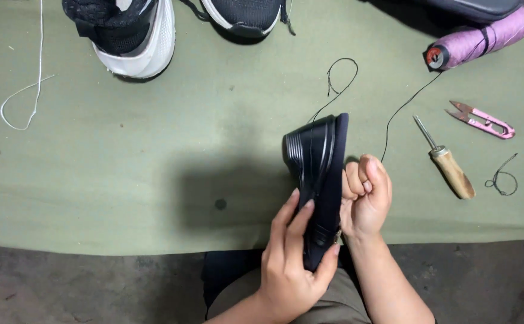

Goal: The person is repairing a black slip-on shoe by hand. They use a wooden-handled awl to pierce the sole and pull a black thread through the material. The person also uses scissors to cut the thread and continues stitching the shoe.

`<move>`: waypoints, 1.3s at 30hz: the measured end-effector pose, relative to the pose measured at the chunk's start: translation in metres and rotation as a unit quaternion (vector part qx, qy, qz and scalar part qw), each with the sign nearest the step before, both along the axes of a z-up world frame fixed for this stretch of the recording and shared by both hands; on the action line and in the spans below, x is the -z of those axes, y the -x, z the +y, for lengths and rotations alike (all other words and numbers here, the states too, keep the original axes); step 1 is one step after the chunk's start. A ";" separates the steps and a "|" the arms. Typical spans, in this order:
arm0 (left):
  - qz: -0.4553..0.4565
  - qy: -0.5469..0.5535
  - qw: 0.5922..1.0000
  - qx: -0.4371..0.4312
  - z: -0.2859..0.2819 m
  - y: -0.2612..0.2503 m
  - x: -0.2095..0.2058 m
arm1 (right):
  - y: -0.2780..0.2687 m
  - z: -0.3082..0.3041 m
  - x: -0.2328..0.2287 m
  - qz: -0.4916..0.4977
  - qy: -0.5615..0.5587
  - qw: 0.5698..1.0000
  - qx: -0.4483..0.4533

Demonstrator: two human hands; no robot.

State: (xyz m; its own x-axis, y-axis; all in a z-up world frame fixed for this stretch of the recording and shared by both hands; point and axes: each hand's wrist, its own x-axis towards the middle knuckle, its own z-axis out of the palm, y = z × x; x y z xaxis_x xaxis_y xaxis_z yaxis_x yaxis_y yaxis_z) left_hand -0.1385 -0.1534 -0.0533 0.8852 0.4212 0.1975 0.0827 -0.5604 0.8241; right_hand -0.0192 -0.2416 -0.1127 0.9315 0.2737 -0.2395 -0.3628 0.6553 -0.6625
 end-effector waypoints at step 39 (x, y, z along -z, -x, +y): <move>0.017 -0.101 0.995 0.018 -0.003 0.007 0.010 | -0.116 0.017 -0.108 -0.594 0.422 0.430 -0.533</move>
